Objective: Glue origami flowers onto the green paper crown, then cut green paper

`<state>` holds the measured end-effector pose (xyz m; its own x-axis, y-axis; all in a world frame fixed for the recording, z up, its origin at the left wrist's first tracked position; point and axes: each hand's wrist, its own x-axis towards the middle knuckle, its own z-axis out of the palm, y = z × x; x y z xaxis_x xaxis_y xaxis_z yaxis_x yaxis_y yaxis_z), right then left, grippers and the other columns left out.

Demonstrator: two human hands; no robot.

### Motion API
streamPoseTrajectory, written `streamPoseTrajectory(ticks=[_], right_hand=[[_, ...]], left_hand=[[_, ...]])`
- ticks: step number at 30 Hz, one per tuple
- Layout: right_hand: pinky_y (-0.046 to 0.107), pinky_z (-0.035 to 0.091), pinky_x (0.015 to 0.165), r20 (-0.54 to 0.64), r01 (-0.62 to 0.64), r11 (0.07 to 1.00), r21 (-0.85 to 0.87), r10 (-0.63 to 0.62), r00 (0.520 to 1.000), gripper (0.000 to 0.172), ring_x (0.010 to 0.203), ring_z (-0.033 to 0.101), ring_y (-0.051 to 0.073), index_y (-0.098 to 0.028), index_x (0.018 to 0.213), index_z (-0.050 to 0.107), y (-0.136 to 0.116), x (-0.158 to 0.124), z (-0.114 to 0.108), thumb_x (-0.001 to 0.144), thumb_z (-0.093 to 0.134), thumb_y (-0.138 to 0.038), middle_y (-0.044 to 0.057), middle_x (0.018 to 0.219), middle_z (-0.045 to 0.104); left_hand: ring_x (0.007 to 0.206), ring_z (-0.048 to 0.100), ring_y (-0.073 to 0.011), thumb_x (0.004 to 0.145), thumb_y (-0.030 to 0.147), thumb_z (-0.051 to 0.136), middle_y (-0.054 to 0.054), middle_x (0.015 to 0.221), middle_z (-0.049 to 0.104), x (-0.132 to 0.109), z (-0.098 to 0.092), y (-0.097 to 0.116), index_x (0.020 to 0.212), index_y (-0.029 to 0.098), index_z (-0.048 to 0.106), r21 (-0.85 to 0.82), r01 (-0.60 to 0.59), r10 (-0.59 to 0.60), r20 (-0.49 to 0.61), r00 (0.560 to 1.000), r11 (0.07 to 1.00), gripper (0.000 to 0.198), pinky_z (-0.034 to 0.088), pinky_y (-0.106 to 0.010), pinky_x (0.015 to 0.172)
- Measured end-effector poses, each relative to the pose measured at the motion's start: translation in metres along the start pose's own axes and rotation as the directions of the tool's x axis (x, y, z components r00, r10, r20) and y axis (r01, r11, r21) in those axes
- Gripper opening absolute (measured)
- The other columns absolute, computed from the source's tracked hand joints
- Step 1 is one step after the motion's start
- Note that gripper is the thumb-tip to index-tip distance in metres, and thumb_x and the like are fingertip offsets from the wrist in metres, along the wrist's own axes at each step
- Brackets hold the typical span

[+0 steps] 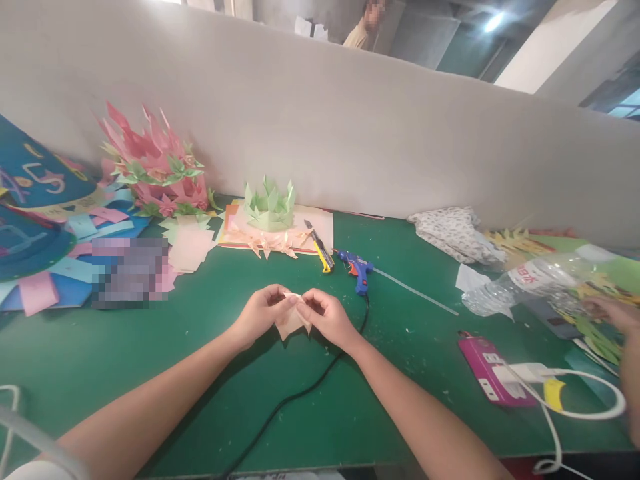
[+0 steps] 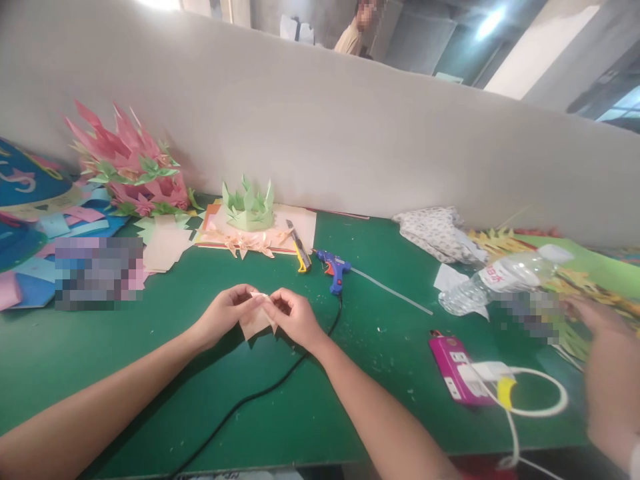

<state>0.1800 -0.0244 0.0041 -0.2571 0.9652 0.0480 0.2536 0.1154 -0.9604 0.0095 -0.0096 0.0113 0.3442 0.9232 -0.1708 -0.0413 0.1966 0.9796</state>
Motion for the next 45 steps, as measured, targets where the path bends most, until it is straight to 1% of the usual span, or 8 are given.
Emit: streamPoseTrajectory(ticks=[7,12,19,29,32,36,40,45], right_hand=[[0.020,0.038,0.055,-0.021,0.030,0.998,-0.048,-0.031,0.999,0.028,0.061,0.045,0.010,-0.018,0.076,0.056,0.003,0.000,-0.001,0.082,0.052,-0.045,-0.002,0.067,0.050],[0.020,0.037,0.051,-0.021,0.030,0.998,-0.054,-0.031,0.999,0.027,0.055,0.045,0.010,-0.019,0.075,0.054,0.003,-0.001,0.000,0.082,0.052,-0.045,-0.002,0.063,0.049],[0.022,0.039,0.055,-0.084,0.048,0.998,-0.044,-0.051,0.995,0.027,0.059,0.049,0.011,-0.018,0.073,0.056,0.003,-0.001,-0.002,0.081,0.055,-0.044,-0.001,0.065,0.053],[0.024,0.042,0.054,-0.139,-0.022,1.000,-0.007,0.021,0.990,0.030,0.053,0.049,0.011,-0.018,0.071,0.060,0.006,0.003,-0.006,0.077,0.059,-0.047,-0.002,0.058,0.055],[0.024,0.042,0.055,-0.115,-0.023,1.000,0.007,0.024,0.993,0.028,0.054,0.050,0.012,-0.018,0.071,0.060,0.008,0.003,-0.006,0.077,0.060,-0.046,-0.002,0.058,0.055],[0.024,0.041,0.054,-0.080,-0.040,0.996,0.079,0.047,0.996,0.028,0.055,0.049,0.011,-0.018,0.081,0.062,0.008,0.004,-0.005,0.080,0.056,-0.045,-0.001,0.061,0.055],[0.023,0.042,0.057,-0.050,-0.002,0.976,0.216,0.013,0.999,0.031,0.059,0.050,0.011,-0.021,0.105,0.053,0.002,0.002,-0.004,0.082,0.054,-0.041,-0.002,0.066,0.054],[0.025,0.045,0.064,0.045,0.004,0.972,0.236,-0.015,0.999,0.036,0.069,0.054,0.013,-0.024,0.109,0.046,-0.002,-0.001,-0.003,0.077,0.060,-0.032,0.000,0.083,0.057]], left_hand=[[0.071,0.058,-0.0132,0.072,0.043,0.062,-0.002,0.080,0.062,0.000,0.001,0.001,0.087,0.016,0.058,-0.014,-0.032,0.033,0.056,0.998,0.999,0.031,0.044,-0.024,0.066],[0.066,0.057,-0.0129,0.069,0.044,0.064,-0.001,0.073,0.062,-0.001,0.002,0.001,0.079,0.015,0.058,0.011,-0.013,0.014,-0.021,1.000,1.000,0.031,0.043,-0.024,0.062],[0.060,0.056,-0.0106,0.068,0.043,0.067,0.000,0.070,0.062,0.001,-0.001,0.000,0.079,0.015,0.057,-0.180,0.018,-0.043,-0.132,0.990,0.983,0.032,0.043,-0.023,0.058],[0.058,0.053,-0.0080,0.066,0.042,0.067,0.002,0.080,0.058,0.001,-0.001,0.002,0.090,0.019,0.055,-0.101,-0.050,0.043,-0.065,0.997,0.994,0.036,0.042,-0.021,0.055],[0.060,0.054,-0.0095,0.066,0.042,0.067,0.001,0.081,0.059,0.001,-0.001,0.002,0.098,0.019,0.056,-0.033,-0.011,0.011,-0.017,1.000,0.999,0.040,0.043,-0.022,0.056],[0.063,0.054,-0.0104,0.067,0.038,0.067,0.001,0.079,0.059,0.000,0.000,0.000,0.094,0.018,0.058,-0.010,0.001,-0.001,0.007,1.000,1.000,0.035,0.043,-0.022,0.059],[0.059,0.050,-0.0066,0.069,0.035,0.067,0.004,0.072,0.055,0.000,-0.001,0.000,0.084,0.017,0.053,-0.126,0.005,-0.008,-0.020,1.000,0.992,0.026,0.039,-0.017,0.055],[0.057,0.050,-0.0067,0.073,0.038,0.063,0.004,0.069,0.055,0.000,0.002,0.000,0.082,0.018,0.050,-0.259,0.068,-0.072,-0.003,0.997,0.963,0.025,0.040,-0.019,0.055]])
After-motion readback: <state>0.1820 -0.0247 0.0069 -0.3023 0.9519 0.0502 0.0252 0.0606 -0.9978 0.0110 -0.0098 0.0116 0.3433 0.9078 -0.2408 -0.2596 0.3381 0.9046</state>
